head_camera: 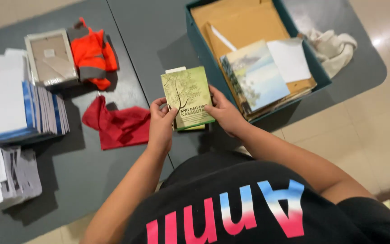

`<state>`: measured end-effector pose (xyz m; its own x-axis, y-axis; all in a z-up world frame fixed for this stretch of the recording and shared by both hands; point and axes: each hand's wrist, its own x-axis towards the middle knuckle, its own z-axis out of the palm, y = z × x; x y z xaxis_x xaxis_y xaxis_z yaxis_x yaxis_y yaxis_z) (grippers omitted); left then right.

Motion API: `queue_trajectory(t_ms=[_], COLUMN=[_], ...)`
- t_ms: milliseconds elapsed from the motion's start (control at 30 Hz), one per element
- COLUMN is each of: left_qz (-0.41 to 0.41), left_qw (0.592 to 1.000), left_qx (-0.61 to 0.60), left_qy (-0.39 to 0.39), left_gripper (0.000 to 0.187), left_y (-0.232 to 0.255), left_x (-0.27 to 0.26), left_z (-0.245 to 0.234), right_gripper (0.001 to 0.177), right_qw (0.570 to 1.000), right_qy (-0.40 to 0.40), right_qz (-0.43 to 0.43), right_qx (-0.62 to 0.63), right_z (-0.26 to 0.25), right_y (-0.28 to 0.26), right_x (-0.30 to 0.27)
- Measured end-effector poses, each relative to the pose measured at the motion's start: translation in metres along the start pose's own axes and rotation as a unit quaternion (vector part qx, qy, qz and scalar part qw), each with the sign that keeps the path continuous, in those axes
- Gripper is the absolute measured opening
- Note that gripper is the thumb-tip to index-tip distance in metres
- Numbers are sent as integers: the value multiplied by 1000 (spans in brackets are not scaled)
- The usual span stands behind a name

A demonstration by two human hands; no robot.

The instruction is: Organize and pack various booklets, envelopes, and a picture frame into a storage box.

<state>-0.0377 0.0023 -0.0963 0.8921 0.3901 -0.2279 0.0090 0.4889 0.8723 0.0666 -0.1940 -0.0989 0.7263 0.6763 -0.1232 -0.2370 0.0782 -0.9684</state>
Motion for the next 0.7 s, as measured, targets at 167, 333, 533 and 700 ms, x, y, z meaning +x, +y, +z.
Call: queue_trajectory(t_ms=[167, 333, 533, 700], left_qz=[32, 118, 261, 247], left_qw=[996, 976, 861, 797], left_qx=[51, 158, 436, 546], left_qy=[-73, -95, 1, 72], left_gripper=[43, 40, 46, 46], left_y=[23, 4, -29, -49], left_x=[8, 37, 70, 82], left_z=[48, 107, 187, 215], right_gripper=[66, 56, 51, 62], right_qw=[993, 971, 947, 919], right_qy=[38, 46, -9, -171], right_qz=[-66, -158, -144, -121], right_qx=[-87, -171, -287, -333], right_z=[-61, -178, -242, -242], right_y=[-76, -124, -166, -193], right_x=[12, 69, 161, 209])
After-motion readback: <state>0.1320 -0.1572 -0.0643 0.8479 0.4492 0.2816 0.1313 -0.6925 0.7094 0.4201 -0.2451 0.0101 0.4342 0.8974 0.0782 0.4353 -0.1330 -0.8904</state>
